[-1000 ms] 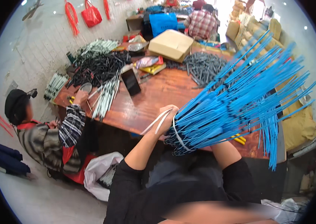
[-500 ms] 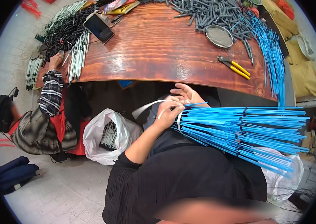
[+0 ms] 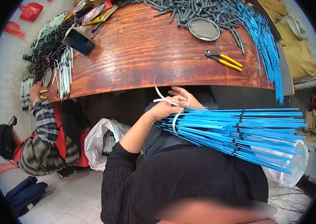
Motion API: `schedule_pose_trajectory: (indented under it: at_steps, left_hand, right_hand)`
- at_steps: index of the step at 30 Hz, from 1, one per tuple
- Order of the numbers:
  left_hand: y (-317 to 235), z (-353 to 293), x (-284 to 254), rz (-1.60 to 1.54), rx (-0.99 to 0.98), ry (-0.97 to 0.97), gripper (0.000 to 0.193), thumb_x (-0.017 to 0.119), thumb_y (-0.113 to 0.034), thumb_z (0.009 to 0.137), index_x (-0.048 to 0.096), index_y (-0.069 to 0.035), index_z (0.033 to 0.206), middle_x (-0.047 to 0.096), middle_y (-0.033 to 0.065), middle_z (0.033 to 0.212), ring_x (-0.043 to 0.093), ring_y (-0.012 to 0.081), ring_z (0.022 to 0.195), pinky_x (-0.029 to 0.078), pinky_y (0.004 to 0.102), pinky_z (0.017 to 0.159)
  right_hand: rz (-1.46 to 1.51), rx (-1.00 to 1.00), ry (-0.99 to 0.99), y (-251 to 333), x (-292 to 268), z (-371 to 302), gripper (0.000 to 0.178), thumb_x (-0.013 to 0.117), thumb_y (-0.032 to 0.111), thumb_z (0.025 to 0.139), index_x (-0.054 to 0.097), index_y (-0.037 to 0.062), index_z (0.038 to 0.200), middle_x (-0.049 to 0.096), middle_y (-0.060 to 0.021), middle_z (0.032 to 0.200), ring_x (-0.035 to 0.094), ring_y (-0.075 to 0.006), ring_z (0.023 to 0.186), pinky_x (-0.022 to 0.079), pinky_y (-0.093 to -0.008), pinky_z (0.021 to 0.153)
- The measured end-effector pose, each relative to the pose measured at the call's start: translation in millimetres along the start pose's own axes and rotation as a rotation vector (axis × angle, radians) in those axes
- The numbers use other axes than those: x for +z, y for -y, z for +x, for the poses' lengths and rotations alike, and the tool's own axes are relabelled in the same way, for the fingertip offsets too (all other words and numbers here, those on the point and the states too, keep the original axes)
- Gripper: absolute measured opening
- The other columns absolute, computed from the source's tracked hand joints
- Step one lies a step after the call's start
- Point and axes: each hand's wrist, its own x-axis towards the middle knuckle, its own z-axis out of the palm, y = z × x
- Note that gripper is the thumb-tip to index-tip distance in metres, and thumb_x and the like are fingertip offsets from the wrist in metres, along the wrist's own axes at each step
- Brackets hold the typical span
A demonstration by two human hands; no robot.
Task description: The recorder is assembling, bundling, and bagging blue wiring harnesses at a factory workbench.
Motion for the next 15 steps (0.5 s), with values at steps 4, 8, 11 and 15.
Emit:
schedule_pose_trajectory:
  at_steps: [4, 8, 11, 15]
  left_hand:
    - [15, 5, -13, -0.135, -0.026, 0.068, 0.017, 0.064, -0.009, 0.075, 0.064, 0.000, 0.089, 0.059, 0.0026, 0.090, 0.052, 0.0130, 0.083, 0.041, 0.0279, 0.079]
    - [15, 7, -13, -0.035, 0.004, 0.141, 0.016, 0.065, -0.009, 0.075, 0.063, 0.000, 0.087, 0.056, 0.0020, 0.087, 0.050, 0.0124, 0.082, 0.039, 0.0267, 0.079]
    - [19, -1, -4, -0.096, -0.028, 0.083, 0.012, 0.066, -0.010, 0.073, 0.062, 0.000, 0.079, 0.054, 0.0021, 0.082, 0.048, 0.0121, 0.077, 0.039, 0.0260, 0.075]
    - [14, -16, 5, -0.033, 0.202, 0.087, 0.010, 0.066, -0.009, 0.073, 0.062, 0.000, 0.072, 0.054, 0.0026, 0.079, 0.049, 0.0124, 0.075, 0.040, 0.0265, 0.071]
  right_hand:
    - [-0.276, 0.090, 0.119, 19, -12, 5, 0.089, 0.079, 0.040, 0.061, 0.038, -0.0031, 0.127, 0.055, -0.0176, 0.112, 0.053, -0.0244, 0.106, 0.041, -0.0358, 0.092]
    - [-0.419, -0.047, 0.187, 30, -11, 4, 0.067, 0.075, 0.033, 0.068, 0.048, -0.0035, 0.118, 0.059, -0.0140, 0.105, 0.056, -0.0193, 0.096, 0.043, -0.0323, 0.087]
    - [-0.457, -0.077, 0.211, 30, -6, 1, 0.064, 0.073, 0.035, 0.068, 0.052, -0.0034, 0.115, 0.059, -0.0134, 0.106, 0.055, -0.0190, 0.098, 0.043, -0.0319, 0.086]
    - [-0.535, 0.009, 0.287, 29, -12, -8, 0.057, 0.069, 0.032, 0.073, 0.053, -0.0033, 0.114, 0.059, -0.0125, 0.104, 0.055, -0.0188, 0.097, 0.043, -0.0323, 0.086]
